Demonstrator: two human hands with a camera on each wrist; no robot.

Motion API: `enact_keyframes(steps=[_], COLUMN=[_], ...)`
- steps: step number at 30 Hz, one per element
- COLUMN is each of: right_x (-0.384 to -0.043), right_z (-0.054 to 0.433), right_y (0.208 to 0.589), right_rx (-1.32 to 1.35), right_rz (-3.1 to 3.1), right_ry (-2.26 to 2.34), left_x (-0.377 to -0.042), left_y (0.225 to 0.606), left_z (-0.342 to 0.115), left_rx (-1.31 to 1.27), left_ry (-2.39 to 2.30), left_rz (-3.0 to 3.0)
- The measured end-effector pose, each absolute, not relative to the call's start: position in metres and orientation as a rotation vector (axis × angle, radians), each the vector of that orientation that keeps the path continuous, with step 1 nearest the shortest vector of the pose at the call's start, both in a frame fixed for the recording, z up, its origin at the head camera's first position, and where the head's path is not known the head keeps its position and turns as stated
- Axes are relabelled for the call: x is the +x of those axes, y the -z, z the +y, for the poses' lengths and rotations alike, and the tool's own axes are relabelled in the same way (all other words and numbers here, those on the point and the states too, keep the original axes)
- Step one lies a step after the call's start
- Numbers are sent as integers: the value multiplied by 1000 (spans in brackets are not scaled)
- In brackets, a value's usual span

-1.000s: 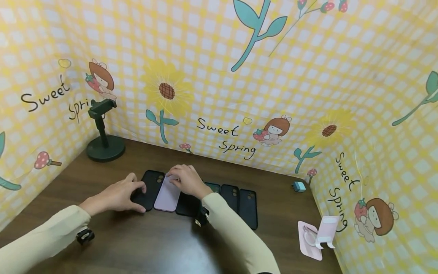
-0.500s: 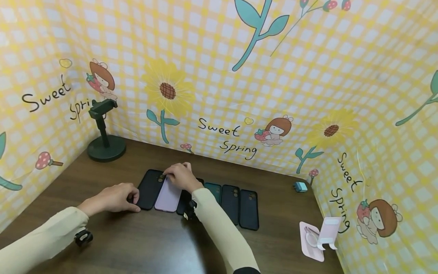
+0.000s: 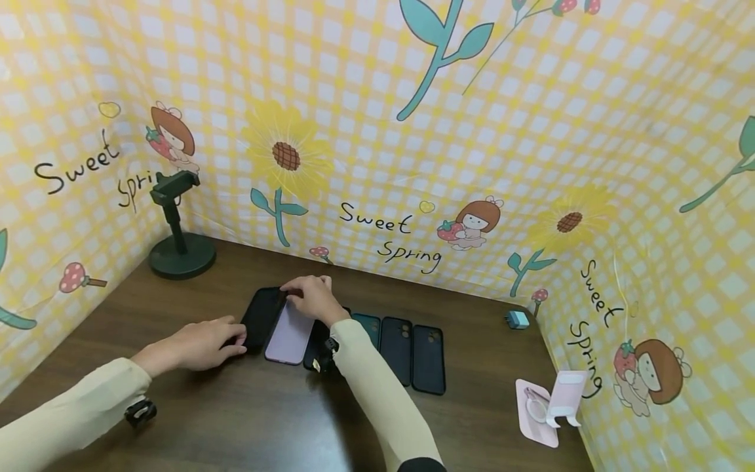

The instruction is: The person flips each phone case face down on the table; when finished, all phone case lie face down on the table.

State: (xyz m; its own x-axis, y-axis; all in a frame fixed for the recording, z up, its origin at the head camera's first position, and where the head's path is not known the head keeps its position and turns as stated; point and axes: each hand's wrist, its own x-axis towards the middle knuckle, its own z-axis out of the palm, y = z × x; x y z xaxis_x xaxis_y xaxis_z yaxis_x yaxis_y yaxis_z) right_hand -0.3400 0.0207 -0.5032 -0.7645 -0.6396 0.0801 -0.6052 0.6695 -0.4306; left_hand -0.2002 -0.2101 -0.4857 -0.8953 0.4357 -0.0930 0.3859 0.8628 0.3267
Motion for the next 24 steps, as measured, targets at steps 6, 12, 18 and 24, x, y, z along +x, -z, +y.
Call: enact_keyframes(steps=[6,12,18,24], right_x=[-343,-343,-341,-336], right_z=[23,25,24,21], right_y=[495,486,477,474], right_rx=[-1090,-1170,-1198,-1248], right_rz=[2786,2768,2736,2699], right_ry=[723,711,692,710], left_x=[-196,-193,-195,-195], left_y=[485,487,489,489], left_z=[-205,-203,-206,-210], left_rx=[722,780,768,784], left_ry=[-442,-561,-760,-767], left_rz=[2924,2958,2846,2716])
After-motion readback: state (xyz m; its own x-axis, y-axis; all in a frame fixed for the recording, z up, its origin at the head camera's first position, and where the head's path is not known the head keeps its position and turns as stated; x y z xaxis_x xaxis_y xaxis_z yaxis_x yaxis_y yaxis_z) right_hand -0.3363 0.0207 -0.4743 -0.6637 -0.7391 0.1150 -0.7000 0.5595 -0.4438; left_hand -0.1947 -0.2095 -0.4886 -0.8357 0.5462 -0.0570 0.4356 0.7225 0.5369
